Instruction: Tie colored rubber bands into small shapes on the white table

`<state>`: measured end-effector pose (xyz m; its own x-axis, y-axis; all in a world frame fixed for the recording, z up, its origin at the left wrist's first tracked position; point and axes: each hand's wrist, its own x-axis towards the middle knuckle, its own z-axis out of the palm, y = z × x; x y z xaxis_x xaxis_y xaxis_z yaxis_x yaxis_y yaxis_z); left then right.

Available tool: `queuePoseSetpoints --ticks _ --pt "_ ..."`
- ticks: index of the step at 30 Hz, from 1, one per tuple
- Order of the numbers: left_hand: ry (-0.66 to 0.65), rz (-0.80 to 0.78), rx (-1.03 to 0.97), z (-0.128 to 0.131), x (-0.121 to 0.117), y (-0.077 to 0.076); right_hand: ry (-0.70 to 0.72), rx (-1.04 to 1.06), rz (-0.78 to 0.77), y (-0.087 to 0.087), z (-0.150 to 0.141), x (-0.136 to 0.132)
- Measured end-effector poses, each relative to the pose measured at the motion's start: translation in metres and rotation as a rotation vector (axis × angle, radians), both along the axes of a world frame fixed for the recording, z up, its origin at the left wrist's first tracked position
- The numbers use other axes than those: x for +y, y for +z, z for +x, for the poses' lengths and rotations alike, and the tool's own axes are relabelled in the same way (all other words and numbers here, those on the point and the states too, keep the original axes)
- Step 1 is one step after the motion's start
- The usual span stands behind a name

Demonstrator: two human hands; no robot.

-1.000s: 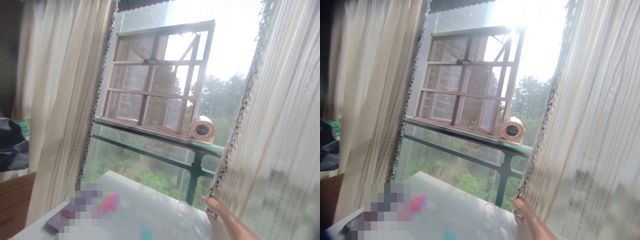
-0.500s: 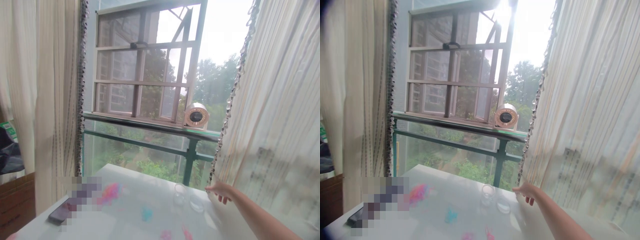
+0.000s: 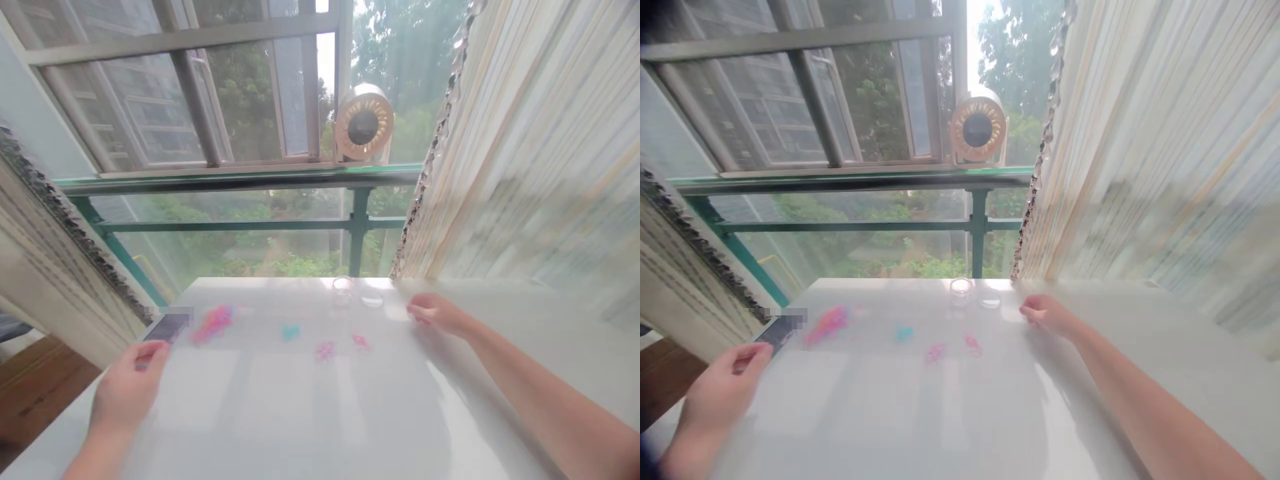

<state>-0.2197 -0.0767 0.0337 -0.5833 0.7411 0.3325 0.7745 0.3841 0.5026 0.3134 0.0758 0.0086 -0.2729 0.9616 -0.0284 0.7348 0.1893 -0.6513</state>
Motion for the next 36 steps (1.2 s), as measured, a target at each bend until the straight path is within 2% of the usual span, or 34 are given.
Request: queuePoseSetpoints --ticks 1,3,6,9,13,16,19,25,28,33,36 --pt "-0.051 0.043 -0.019 0.012 0.014 -0.003 -0.052 0.024 0.026 -0.006 -0.004 -0.005" --pt "-0.249 0.062 -0.033 0.043 0.039 -0.004 -0.145 0.039 0.102 -0.017 -0.010 -0.011" --pt "-0.509 0.097 -0.031 0.095 0.070 0.002 -0.185 0.039 0.253 -0.026 -0.013 -0.014" --pt "-0.673 0.080 -0.062 0.134 0.092 0.001 -0.182 0.024 0.286 -0.029 -0.011 -0.015" --pt "-0.779 0.082 -0.063 0.156 0.107 -0.020 -0.168 -0.007 0.276 -0.029 -0.010 -0.017" --pt "-0.810 0.055 -0.050 0.155 0.108 -0.037 -0.154 -0.029 0.254 -0.029 -0.010 -0.018" --pt "-0.819 0.027 -0.039 0.151 0.106 -0.043 -0.140 -0.033 0.230 -0.028 -0.009 -0.018" --pt "-0.760 -0.021 0.011 0.133 0.105 -0.030 -0.133 -0.057 0.178 -0.024 -0.008 -0.023" --pt "-0.690 -0.113 0.021 0.117 0.097 -0.026 -0.138 -0.095 0.162 -0.023 -0.008 -0.027" --pt "-0.663 -0.279 0.057 0.087 0.077 -0.026 -0.112 -0.159 0.167 -0.014 -0.012 -0.037" --pt "-0.537 -0.276 0.077 0.061 0.072 -0.022 -0.059 -0.155 0.165 -0.003 -0.026 -0.051"
